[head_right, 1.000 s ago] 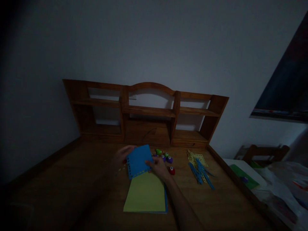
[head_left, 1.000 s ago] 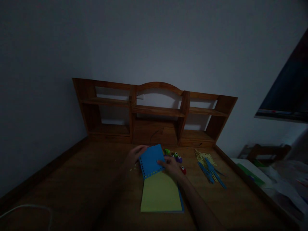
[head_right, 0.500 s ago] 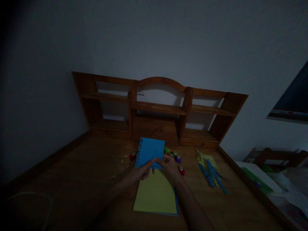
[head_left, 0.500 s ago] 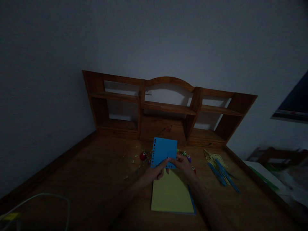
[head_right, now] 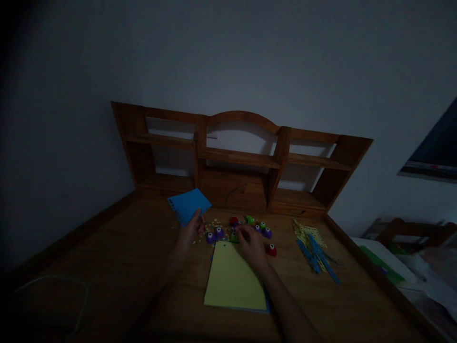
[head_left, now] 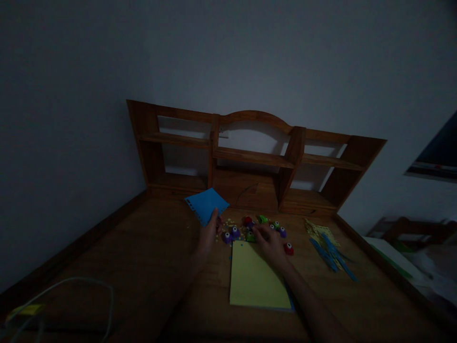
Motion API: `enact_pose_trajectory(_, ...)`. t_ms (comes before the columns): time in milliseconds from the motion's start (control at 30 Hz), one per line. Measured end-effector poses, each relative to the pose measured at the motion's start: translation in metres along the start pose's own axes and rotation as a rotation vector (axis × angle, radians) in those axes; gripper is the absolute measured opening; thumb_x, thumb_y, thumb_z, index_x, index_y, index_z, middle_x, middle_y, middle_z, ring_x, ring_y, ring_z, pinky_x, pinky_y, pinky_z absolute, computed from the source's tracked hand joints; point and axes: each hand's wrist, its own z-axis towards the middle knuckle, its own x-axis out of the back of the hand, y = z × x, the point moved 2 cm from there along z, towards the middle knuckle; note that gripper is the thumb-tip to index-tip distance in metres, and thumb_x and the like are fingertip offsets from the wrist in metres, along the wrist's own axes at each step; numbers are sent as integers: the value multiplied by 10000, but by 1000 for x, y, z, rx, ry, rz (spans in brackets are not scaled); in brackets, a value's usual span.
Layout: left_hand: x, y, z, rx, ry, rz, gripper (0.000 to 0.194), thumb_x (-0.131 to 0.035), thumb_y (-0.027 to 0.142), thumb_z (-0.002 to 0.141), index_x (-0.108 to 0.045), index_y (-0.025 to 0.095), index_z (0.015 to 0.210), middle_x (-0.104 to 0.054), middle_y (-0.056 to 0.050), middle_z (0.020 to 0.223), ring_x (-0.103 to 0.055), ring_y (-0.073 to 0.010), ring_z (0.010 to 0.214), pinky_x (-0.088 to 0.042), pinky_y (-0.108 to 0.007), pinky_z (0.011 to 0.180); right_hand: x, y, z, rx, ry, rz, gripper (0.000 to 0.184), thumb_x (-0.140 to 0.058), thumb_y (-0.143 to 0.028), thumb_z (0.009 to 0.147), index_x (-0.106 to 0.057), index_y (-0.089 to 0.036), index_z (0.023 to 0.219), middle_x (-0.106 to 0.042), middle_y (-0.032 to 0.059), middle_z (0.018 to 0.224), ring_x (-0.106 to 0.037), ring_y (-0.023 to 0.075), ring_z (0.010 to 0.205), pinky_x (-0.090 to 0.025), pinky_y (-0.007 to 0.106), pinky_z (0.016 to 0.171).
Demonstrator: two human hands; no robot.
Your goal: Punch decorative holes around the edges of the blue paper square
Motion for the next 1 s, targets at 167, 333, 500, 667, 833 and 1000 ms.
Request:
enact_pose_trajectory(167, -2, 1, 0, -24, -14, 7, 513, -547, 676, 721, -524, 172, 631, -460, 35, 457, -385, -86, 365, -277, -223, 399, 1, 5, 1, 3, -9, -29, 263, -489, -392, 912, -674, -208, 947, -677, 55, 942, -614, 215, 848, -460, 321, 746)
enact_pose_trajectory(333, -6, 10, -6, -44, 35, 62, 521, -566, 675, 706, -519, 169, 589, -468, 25, 464, -388, -85, 394, -281, -219, 416, 4, 7, 3, 14, -3, -37, 258, -497, -390, 909, -678, -212, 952, -681, 48, 946, -623, 207, 851, -465, 312, 744)
enact_pose_trajectory(500, -12, 17, -14, -48, 33, 72, 476, -611, 617, 703, -523, 167, 575, -482, 19, 473, -399, -88, 419, -278, -218, 425, 5, 11, 7, 22, 5, -81, 271, -492, -393, 904, -682, -206, 948, -686, 51, 909, -624, 207, 811, -459, 304, 708)
enact_pose_trajectory(667, -12, 16, -13, -78, 1, 96, 489, -563, 623, 747, -520, 167, 576, -467, 23, 463, -392, -83, 413, -269, -214, 420, 6, 14, 11, 27, 14, -91, 286, -453, -382, 917, -673, -208, 974, -693, 47, 926, -631, 199, 815, -458, 299, 727)
enact_pose_trajectory(833, -7, 9, -5, -124, -35, 117, 504, -515, 637, 782, -524, 170, 594, -451, 29, 449, -377, -82, 389, -277, -217, 409, 10, 15, 12, 21, 39, -147, 313, -439, -395, 914, -675, -196, 966, -704, 62, 927, -641, 205, 812, -461, 305, 744)
enact_pose_trajectory(1000, -5, 8, -3, -157, -33, 145, 510, -492, 638, 799, -514, 176, 585, -427, 34, 422, -366, -85, 369, -272, -222, 400, 12, 17, 14, 35, 54, -182, 316, -455, -396, 909, -685, -186, 962, -708, 66, 893, -640, 200, 777, -450, 289, 698)
